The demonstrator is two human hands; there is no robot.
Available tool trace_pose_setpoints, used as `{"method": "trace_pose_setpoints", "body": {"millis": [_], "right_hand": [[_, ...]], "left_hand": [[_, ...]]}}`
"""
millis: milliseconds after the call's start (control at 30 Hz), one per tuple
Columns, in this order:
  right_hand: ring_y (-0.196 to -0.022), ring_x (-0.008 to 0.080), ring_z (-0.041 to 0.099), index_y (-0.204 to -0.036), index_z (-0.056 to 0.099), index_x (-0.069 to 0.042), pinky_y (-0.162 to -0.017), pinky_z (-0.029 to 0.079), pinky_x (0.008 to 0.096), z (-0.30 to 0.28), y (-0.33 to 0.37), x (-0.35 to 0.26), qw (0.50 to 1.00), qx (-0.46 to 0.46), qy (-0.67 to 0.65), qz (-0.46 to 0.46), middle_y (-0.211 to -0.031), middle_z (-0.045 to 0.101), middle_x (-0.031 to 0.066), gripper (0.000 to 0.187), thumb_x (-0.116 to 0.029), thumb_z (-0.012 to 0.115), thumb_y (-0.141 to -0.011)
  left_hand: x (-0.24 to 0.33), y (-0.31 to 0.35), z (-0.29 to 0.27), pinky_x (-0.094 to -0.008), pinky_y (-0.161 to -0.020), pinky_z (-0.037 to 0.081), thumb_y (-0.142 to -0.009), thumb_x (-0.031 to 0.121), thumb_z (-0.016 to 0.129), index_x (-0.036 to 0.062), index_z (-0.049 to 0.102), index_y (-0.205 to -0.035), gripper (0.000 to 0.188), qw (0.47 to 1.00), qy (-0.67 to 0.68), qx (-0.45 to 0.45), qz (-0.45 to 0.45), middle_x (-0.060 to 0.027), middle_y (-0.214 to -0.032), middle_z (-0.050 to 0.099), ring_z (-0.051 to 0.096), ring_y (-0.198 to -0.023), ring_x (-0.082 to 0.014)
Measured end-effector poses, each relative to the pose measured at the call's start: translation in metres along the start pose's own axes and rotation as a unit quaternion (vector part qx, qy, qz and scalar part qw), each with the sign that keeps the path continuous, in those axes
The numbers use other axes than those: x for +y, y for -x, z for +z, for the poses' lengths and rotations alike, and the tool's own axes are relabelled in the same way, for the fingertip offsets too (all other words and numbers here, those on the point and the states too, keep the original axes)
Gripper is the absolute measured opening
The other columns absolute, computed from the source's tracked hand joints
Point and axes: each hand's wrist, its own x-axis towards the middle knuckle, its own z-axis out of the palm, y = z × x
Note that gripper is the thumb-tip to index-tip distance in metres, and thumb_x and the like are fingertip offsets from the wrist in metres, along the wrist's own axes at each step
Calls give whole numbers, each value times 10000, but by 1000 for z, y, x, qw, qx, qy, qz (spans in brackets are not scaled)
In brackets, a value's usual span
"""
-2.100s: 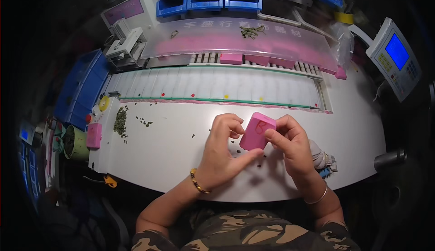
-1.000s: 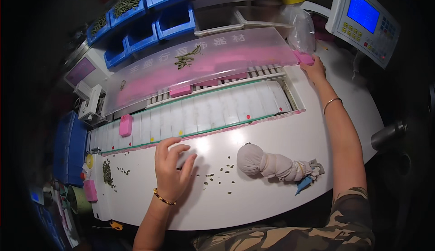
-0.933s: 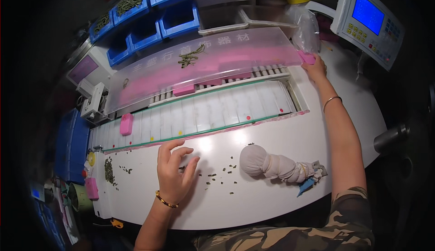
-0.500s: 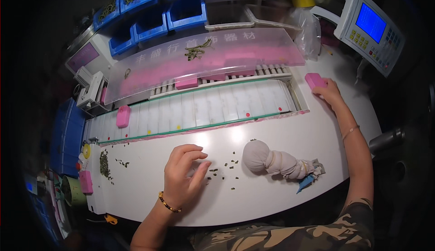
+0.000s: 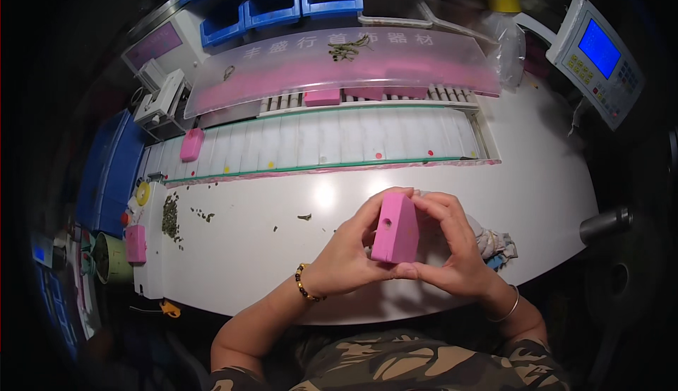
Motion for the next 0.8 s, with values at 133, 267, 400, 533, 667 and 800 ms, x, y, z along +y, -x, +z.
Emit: {"method": "trace_pose_setpoints", "body": {"millis": [133, 267, 400, 533, 667, 800], "right_hand": [[-1304, 330, 439, -1488, 357, -13, -1072, 374, 380, 11, -6, -7, 996, -71, -61, 7, -1407, 410, 184, 896, -131, 820, -730], [-1303, 332, 441, -1487, 352, -13, -1086, 368, 408, 28, -12, -18, 986, -18, -159, 36, -1416, 412, 190, 945, -198, 863, -714], [-1215, 371, 512, -1434, 405, 8, -1025, 429, 419, 48, -15, -19, 997, 19, -47, -62, -1337, 487, 216, 849, -214, 845, -744], [-1175, 386, 548, -1423, 418, 15, -976, 468, 419, 42, -15, -19, 996, -21, -16, -80, -1318, 503, 226, 860, -258, 847, -730], [-1177, 380, 562, -1402, 446, 22, -968, 475, 411, 29, -16, -14, 988, -102, -28, -109, -1328, 508, 229, 850, -289, 848, -720], [-1158, 375, 578, -1384, 469, 20, -966, 479, 401, 34, -11, -15, 993, -82, -56, -56, -1309, 525, 223, 791, -255, 845, -745]], "left_hand": [[-1, 22, -12, -354, -960, 541, -690, 310, 911, 87, 376, -1450, 956, 996, -51, 72, -14, -114, -1375, 470, 498, -1268, -207], [7, 30, -15, -353, -918, 568, -678, 249, 908, 122, 348, -1494, 998, 983, -159, 96, 6, -107, -1268, 423, 529, -1170, -230], [10, 35, -13, -343, -922, 565, -681, 142, 886, 154, 278, -1546, 1058, 988, -144, 55, -4, -102, -1231, 402, 525, -1143, -225], [17, 41, -25, -329, -921, 564, -703, 93, 857, 159, 291, -1548, 1019, 993, -107, -8, -50, -83, -1196, 407, 516, -1133, -199], [13, 45, -30, -324, -954, 553, -712, 78, 824, 115, 349, -1520, 938, 991, -118, -20, -62, -65, -1225, 447, 487, -1187, -183], [6, 51, -25, -364, -1014, 520, -782, 15, 745, 74, 336, -1516, 842, 990, -118, 3, -79, -107, -1292, 438, 503, -1225, -227]]}}
